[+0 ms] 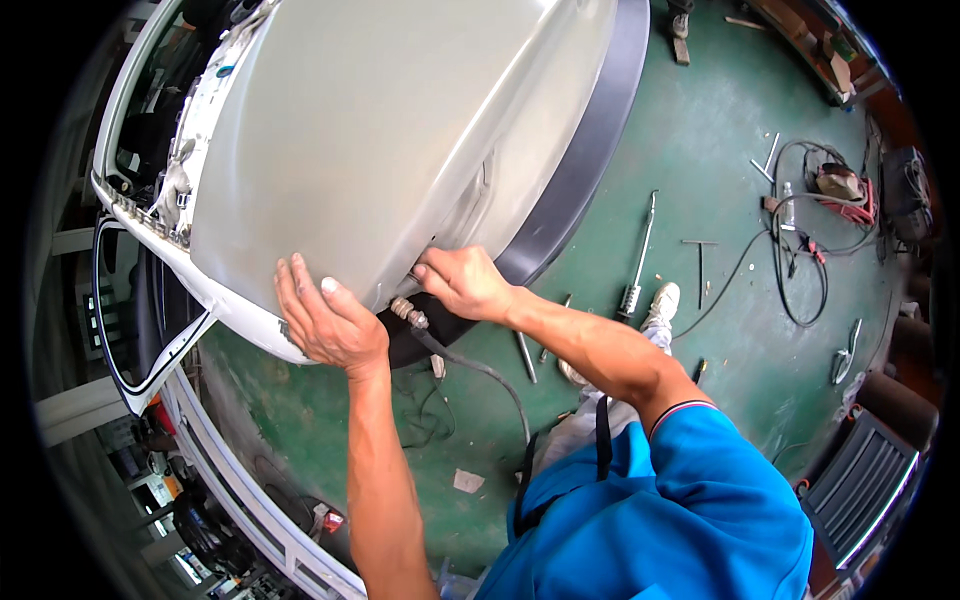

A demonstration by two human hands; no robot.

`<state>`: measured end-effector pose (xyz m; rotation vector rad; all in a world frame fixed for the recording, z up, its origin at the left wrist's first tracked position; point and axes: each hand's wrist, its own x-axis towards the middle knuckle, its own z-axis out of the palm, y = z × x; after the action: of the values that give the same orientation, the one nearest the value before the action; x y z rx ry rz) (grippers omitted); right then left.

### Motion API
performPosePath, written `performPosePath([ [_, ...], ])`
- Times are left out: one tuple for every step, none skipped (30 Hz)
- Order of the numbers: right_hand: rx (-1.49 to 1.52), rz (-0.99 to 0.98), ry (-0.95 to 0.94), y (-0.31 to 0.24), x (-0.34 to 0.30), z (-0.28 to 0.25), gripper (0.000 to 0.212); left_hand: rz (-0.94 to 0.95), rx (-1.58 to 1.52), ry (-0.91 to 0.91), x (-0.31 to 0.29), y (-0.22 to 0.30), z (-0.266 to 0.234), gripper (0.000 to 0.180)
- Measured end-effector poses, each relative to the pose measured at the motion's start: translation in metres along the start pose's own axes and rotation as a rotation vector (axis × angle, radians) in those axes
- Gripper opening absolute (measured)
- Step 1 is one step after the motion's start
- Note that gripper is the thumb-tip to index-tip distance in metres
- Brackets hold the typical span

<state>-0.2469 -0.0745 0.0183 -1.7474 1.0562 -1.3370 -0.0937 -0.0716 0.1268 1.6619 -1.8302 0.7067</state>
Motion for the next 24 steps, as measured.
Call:
performPosePath([
  [0.116,0.018,-0.023,0.000,0.002,-0.002,0.015,0.011,-0.003,-0.005,-0.001,-0.002,-0.001,0.044],
  [0.231,0.037,-0.043,0.001,0.005,-0.006,0.016,0.012,-0.011,-0.006,-0.001,0.000,-0.002,0.044],
  [0.354,0.052,-0.069,-0.002,0.007,-0.006,0.017,0.018,-0.007,-0.002,0.000,-0.003,-0.007,0.044],
  [0.320,0.044,-0.072,-0.002,0.004,-0.005,0.018,0.024,-0.012,-0.003,-0.001,-0.004,-0.007,0.044],
  [0.250,0.013,-0.076,-0.001,0.001,-0.004,0.018,0.029,-0.016,-0.004,-0.002,-0.005,-0.007,0.044],
  [0.195,-0.031,-0.093,-0.008,-0.001,0.002,0.017,0.035,0.015,0.004,-0.002,-0.012,-0.018,0.043],
  [0.106,-0.058,-0.096,-0.005,-0.003,-0.006,0.017,0.034,-0.003,0.000,-0.003,-0.009,-0.012,0.043],
  [0.001,-0.059,-0.119,-0.004,-0.003,-0.011,0.016,0.032,-0.018,-0.003,-0.005,-0.008,-0.007,0.044],
  [-0.033,-0.079,-0.112,-0.003,0.002,-0.018,0.016,0.030,-0.034,0.003,-0.004,-0.005,-0.003,0.044],
  [-0.070,-0.074,-0.127,-0.002,0.003,-0.019,0.016,0.027,-0.042,0.007,-0.005,-0.004,0.000,0.044],
  [-0.106,-0.070,-0.143,-0.002,0.004,-0.020,0.015,0.027,-0.045,0.000,-0.007,-0.003,0.002,0.044],
  [-0.103,-0.044,-0.160,-0.005,0.008,-0.021,0.014,0.025,-0.043,0.003,-0.005,-0.003,0.001,0.044],
  [-0.099,-0.019,-0.178,-0.009,0.011,-0.022,0.014,0.023,-0.040,0.006,-0.004,-0.004,0.000,0.044],
  [-0.096,0.007,-0.196,-0.013,0.012,-0.022,0.014,0.023,-0.034,0.010,-0.004,-0.005,-0.001,0.044],
  [-0.159,-0.018,-0.185,-0.015,0.013,-0.021,0.015,0.023,-0.031,0.017,-0.003,-0.006,-0.001,0.044],
  [-0.221,-0.044,-0.174,-0.016,0.012,-0.019,0.015,0.023,-0.029,0.023,-0.003,-0.007,-0.001,0.044],
  [-0.283,-0.069,-0.163,-0.017,0.011,-0.017,0.015,0.022,-0.019,0.028,-0.004,-0.008,-0.001,0.043],
  [-0.338,-0.112,-0.129,-0.015,0.010,-0.016,0.015,0.025,-0.017,0.039,-0.003,-0.007,0.000,0.043],
  [-0.387,-0.156,-0.099,-0.012,0.008,-0.012,0.016,0.025,-0.009,0.047,-0.003,-0.007,0.001,0.043],
  [-0.436,-0.200,-0.068,-0.009,0.006,-0.009,0.017,0.020,-0.007,0.052,-0.003,-0.007,0.002,0.042],
  [-0.444,-0.207,-0.034,-0.011,0.005,-0.006,0.016,0.014,0.003,0.054,-0.005,-0.009,0.001,0.042],
  [-0.452,-0.212,0.000,-0.014,0.004,-0.003,0.016,0.007,0.012,0.057,-0.005,-0.010,0.000,0.042],
  [-0.460,-0.218,0.034,-0.015,0.003,-0.001,0.016,0.011,0.016,0.064,-0.004,-0.012,-0.002,0.042],
  [-0.421,-0.156,0.002,-0.018,0.003,-0.002,0.016,0.011,0.017,0.069,-0.005,-0.011,-0.001,0.041],
])
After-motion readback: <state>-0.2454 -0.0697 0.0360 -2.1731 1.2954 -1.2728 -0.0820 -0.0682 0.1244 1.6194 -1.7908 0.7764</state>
